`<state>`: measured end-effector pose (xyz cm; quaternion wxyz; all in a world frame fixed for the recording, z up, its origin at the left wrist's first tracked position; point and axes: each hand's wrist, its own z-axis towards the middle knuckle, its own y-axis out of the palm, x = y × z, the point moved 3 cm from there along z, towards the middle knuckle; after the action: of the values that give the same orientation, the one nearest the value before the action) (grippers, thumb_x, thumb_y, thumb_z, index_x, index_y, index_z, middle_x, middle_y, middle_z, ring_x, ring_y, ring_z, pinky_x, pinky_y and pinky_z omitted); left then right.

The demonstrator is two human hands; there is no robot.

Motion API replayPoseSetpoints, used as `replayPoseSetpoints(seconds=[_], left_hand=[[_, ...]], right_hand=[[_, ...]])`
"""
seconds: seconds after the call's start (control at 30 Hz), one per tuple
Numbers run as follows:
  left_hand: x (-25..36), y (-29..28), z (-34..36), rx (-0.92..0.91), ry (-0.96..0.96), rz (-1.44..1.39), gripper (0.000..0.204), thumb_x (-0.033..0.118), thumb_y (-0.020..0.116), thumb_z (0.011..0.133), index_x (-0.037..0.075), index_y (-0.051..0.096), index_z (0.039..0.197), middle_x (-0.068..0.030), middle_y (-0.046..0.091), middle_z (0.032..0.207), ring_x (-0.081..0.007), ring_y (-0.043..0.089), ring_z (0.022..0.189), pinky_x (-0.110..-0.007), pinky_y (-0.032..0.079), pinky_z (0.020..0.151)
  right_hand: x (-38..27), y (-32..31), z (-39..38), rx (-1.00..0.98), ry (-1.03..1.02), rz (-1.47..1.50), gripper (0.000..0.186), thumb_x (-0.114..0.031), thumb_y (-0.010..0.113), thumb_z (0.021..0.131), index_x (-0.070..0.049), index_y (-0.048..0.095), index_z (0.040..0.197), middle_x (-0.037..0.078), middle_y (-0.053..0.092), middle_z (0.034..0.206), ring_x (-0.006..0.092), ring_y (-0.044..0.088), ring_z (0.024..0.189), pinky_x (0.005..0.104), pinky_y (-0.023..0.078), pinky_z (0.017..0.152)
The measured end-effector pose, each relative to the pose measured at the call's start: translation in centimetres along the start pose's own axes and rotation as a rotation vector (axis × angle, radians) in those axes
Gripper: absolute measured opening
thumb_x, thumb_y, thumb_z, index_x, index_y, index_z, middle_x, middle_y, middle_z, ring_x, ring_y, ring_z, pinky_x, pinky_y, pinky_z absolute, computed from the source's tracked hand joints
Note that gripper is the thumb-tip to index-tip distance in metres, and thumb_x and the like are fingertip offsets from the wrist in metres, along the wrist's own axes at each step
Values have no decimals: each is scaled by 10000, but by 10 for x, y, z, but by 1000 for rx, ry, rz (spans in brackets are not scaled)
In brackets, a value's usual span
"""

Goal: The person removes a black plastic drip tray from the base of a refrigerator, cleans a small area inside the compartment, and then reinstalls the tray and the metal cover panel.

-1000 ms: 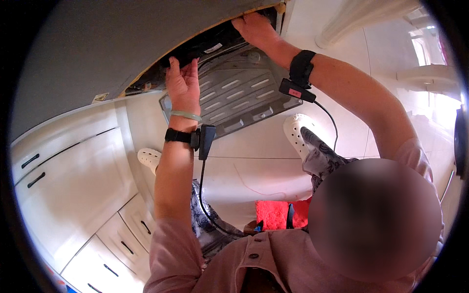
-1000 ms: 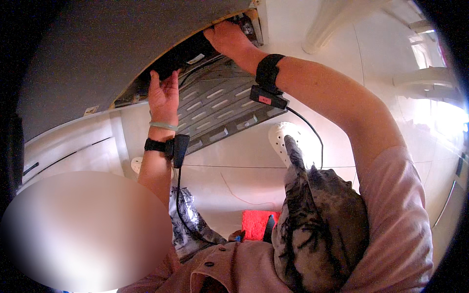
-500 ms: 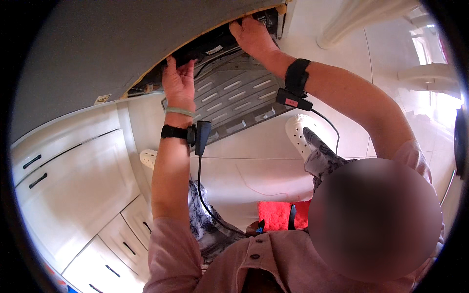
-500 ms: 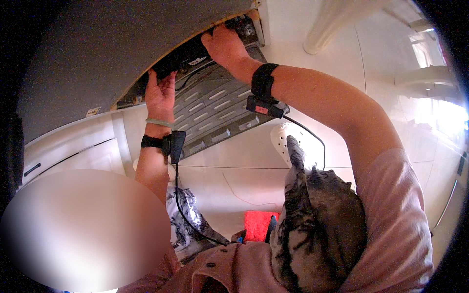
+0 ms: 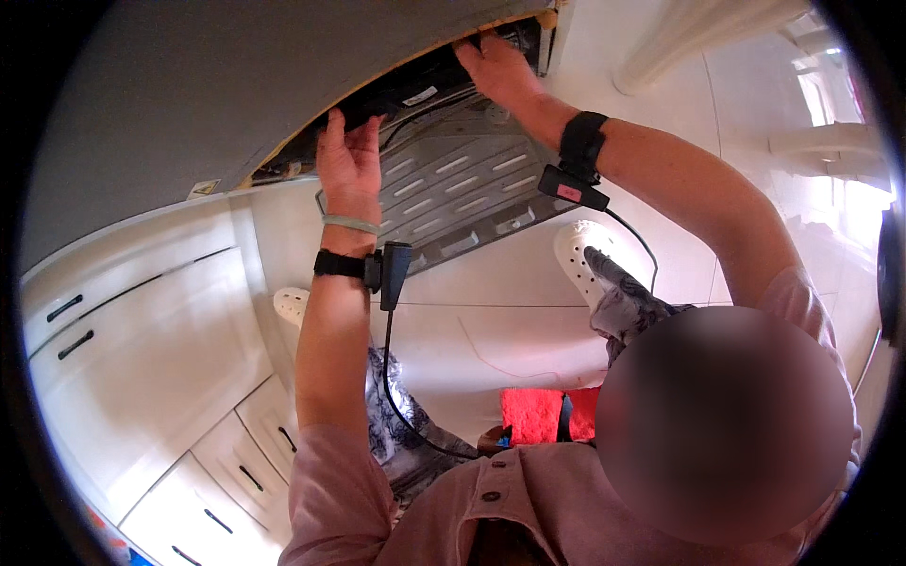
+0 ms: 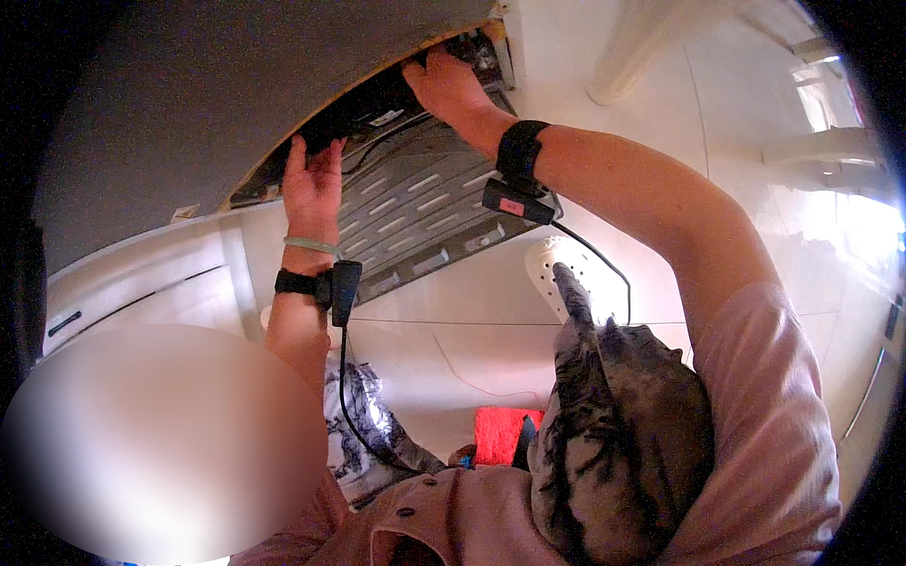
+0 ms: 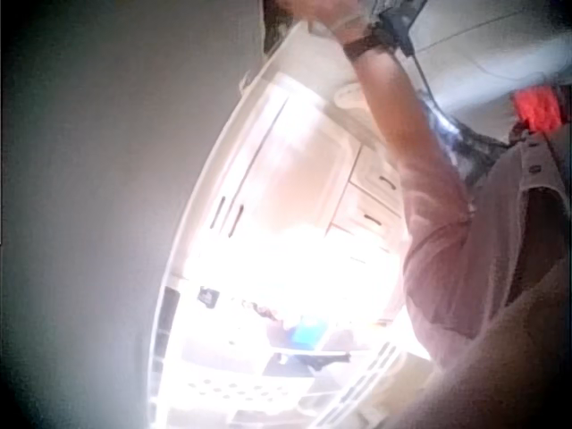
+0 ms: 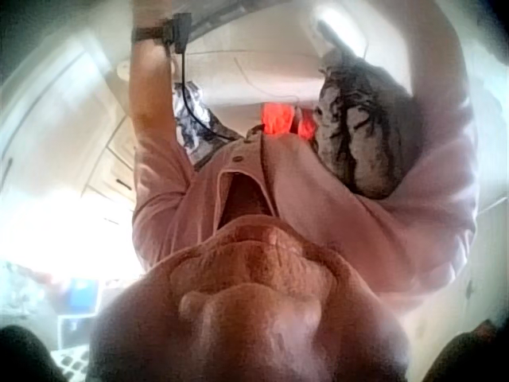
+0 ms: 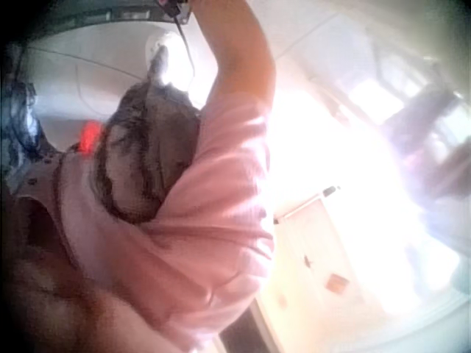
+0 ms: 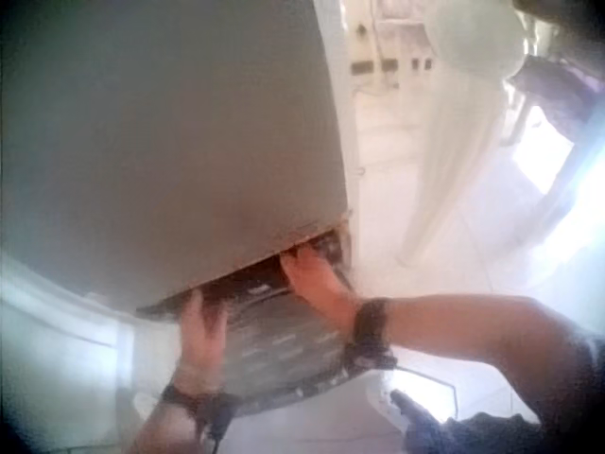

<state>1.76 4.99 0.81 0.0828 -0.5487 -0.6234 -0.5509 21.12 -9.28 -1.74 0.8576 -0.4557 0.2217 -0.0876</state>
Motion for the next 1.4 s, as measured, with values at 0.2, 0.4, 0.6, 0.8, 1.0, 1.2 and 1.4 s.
replayPoseSetpoints(seconds=[0.2, 0.4, 0.6, 0.8, 1.0, 1.2, 1.4], left_hand=[[-5, -6, -7, 20, 2, -32, 193, 131, 652, 839, 37, 515, 937, -119, 592, 823, -238, 601, 705, -361, 572, 743], [-14, 5, -33, -6, 116, -16, 225, 169, 633, 866, 23, 480, 945, -120, 559, 757, -233, 612, 762, -374, 553, 817], [-8, 5, -25, -92, 142, -27, 244, 188, 652, 858, 56, 448, 889, -60, 507, 787, -203, 596, 765, -377, 542, 845], [-10, 2, -15, -76, 187, -18, 277, 206, 686, 832, 74, 442, 844, -53, 512, 790, -209, 598, 769, -390, 548, 839], [-9, 2, -6, -49, 186, -8, 277, 218, 692, 826, 86, 449, 813, -57, 531, 831, -209, 599, 777, -391, 551, 826], [-9, 6, -7, -84, 219, -4, 267, 227, 698, 820, 77, 478, 835, -65, 543, 828, -213, 602, 744, -386, 552, 815], [-13, 0, 0, -59, 186, -3, 250, 199, 687, 829, 57, 500, 915, -67, 551, 861, -212, 601, 783, -386, 555, 804]], right_hand=[[7, -5, 1, -152, 579, 765, 476, -395, 471, 903, 18, 482, 1140, 211, 572, 940, 316, 572, 825, 402, 490, 679], [-1, -31, 2, -221, 701, 942, 434, -349, 489, 886, 19, 502, 1116, 275, 575, 1003, 378, 573, 923, 465, 473, 744], [10, -14, 8, -156, 522, 647, 348, -288, 471, 903, 37, 499, 1023, 235, 584, 850, 359, 612, 737, 402, 500, 600], [32, 7, 12, -137, 243, 548, 383, -327, 518, 893, 51, 535, 947, 166, 574, 805, 249, 588, 649, 346, 493, 555], [35, 13, 8, -116, 166, 419, 409, -331, 485, 912, 69, 553, 959, 123, 561, 790, 190, 575, 608, 316, 488, 538], [22, -1, 16, -102, 319, 495, 232, -202, 564, 845, 24, 550, 897, 195, 605, 721, 307, 625, 644, 373, 503, 548], [10, -13, 17, -165, 534, 738, 362, -322, 481, 913, 27, 557, 973, 187, 604, 763, 281, 631, 678, 345, 484, 515]])
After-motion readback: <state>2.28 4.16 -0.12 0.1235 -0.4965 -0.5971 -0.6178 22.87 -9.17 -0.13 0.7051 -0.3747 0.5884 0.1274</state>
